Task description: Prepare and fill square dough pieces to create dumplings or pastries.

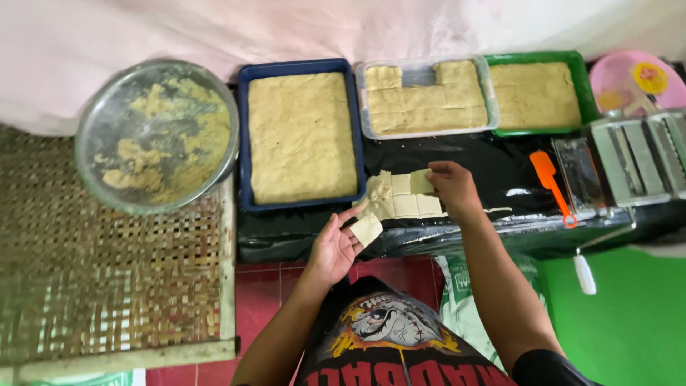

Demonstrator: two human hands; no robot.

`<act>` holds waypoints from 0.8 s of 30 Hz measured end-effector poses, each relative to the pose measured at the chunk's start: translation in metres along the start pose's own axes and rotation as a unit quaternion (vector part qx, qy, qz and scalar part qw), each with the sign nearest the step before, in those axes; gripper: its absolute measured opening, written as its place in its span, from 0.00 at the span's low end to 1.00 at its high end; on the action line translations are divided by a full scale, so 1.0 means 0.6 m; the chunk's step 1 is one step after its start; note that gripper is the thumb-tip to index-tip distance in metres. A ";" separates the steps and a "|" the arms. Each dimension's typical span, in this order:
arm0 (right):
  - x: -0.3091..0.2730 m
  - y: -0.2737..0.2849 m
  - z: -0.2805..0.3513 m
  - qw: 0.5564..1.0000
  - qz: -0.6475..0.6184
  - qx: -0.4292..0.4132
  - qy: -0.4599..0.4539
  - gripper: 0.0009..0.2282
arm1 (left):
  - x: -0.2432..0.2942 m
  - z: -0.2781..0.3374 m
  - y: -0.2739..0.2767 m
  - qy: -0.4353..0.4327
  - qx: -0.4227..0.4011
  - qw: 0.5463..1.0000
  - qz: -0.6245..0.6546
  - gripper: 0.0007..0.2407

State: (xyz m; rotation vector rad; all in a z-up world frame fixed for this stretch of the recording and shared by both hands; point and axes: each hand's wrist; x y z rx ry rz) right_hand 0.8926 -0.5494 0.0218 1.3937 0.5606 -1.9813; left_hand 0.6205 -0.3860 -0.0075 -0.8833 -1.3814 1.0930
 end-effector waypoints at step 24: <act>0.002 -0.435 0.230 0.829 0.049 -0.540 -0.135 0.17 | -0.096 0.524 -0.084 -0.388 0.167 0.906 0.013 0.24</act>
Point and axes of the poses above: each hand's wrist, its own z-axis away from the middle knuckle, its own y-axis out of the back of the hand, x = y × z, and after that the axes turned 15 degrees about -x, right-handed
